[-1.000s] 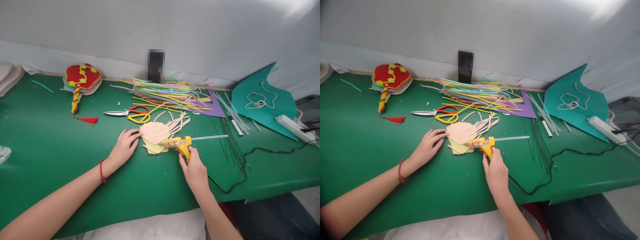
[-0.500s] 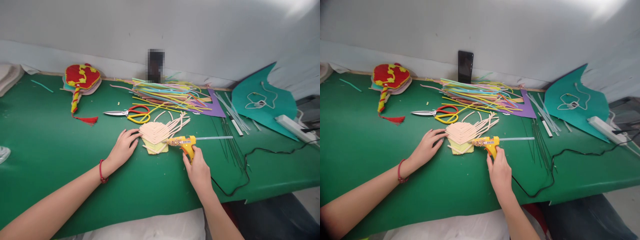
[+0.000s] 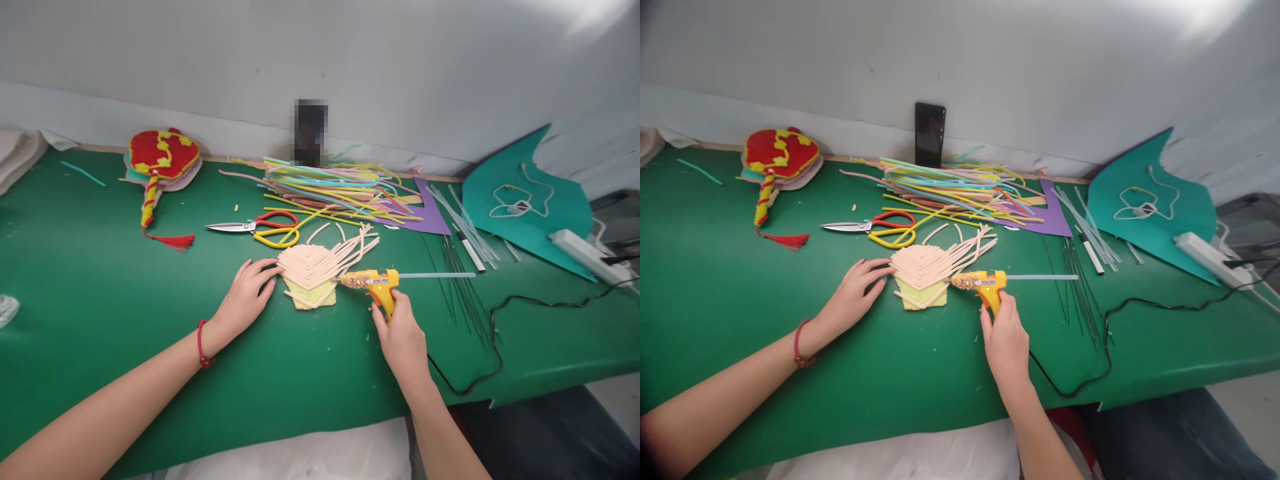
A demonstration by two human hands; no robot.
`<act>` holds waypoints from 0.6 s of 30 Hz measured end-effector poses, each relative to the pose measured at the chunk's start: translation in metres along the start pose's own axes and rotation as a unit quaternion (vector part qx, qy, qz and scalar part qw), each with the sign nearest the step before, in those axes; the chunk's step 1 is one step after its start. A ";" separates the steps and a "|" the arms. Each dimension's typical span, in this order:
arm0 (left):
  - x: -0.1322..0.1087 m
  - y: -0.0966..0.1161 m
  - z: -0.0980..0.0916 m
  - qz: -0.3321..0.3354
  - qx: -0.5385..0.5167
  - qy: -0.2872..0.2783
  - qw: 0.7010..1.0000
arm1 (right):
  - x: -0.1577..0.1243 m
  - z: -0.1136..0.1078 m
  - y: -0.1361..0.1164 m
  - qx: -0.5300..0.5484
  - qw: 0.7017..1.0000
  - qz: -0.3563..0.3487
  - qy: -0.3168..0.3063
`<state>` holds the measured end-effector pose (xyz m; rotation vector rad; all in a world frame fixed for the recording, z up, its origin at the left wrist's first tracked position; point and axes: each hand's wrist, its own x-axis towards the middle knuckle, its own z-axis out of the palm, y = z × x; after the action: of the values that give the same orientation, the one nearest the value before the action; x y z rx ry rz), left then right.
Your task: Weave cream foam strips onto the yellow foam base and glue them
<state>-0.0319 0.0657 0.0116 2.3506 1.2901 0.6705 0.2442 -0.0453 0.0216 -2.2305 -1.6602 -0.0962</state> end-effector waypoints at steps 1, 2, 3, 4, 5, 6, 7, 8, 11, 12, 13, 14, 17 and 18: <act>0.000 0.000 0.000 0.000 -0.001 0.001 1.000 | 0.000 0.000 0.000 0.000 1.000 0.001 -0.001; 0.000 0.000 0.000 0.001 -0.001 0.002 1.000 | 0.000 0.000 0.001 0.001 1.000 0.003 -0.002; 0.000 0.000 0.000 0.001 -0.001 0.002 1.000 | 0.000 0.000 0.001 0.002 1.000 0.005 -0.002; 0.000 0.000 0.000 0.001 0.000 0.001 1.000 | 0.000 0.000 0.001 0.003 1.000 0.007 -0.003; 0.000 0.000 0.000 0.002 0.001 0.001 1.000 | 0.001 0.000 0.001 0.004 1.000 0.010 -0.004; 0.000 -0.001 0.000 0.002 0.001 0.000 1.000 | 0.001 0.000 0.001 0.004 1.000 0.014 -0.005; 0.000 -0.001 0.000 0.003 0.002 0.000 1.000 | 0.002 -0.001 0.000 0.003 1.000 0.017 -0.006; -0.001 -0.001 0.000 0.003 0.002 0.000 1.000 | 0.002 -0.001 0.000 0.002 1.000 0.019 -0.008; -0.001 -0.001 0.001 0.002 0.001 0.002 1.000 | 0.004 -0.002 0.001 0.000 1.000 0.021 -0.010; -0.001 -0.001 0.001 0.002 0.001 0.002 1.000 | 0.004 -0.002 0.001 0.000 1.000 0.020 -0.010; -0.001 -0.001 0.001 0.002 0.001 0.001 1.000 | 0.005 -0.002 0.002 0.000 1.000 0.019 -0.008; -0.001 -0.001 0.001 0.002 0.001 0.001 1.000 | 0.005 -0.002 0.002 0.000 1.000 0.017 -0.006; -0.001 -0.001 0.000 0.002 0.002 0.001 1.000 | 0.005 -0.001 0.003 0.001 1.000 0.014 -0.001; -0.001 -0.001 0.000 0.003 0.002 0.001 1.000 | 0.005 -0.001 0.003 0.001 1.000 0.014 -0.001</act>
<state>-0.0326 0.0656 0.0108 2.3580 1.2882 0.6723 0.2492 -0.0420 0.0233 -2.2513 -1.6288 -0.0857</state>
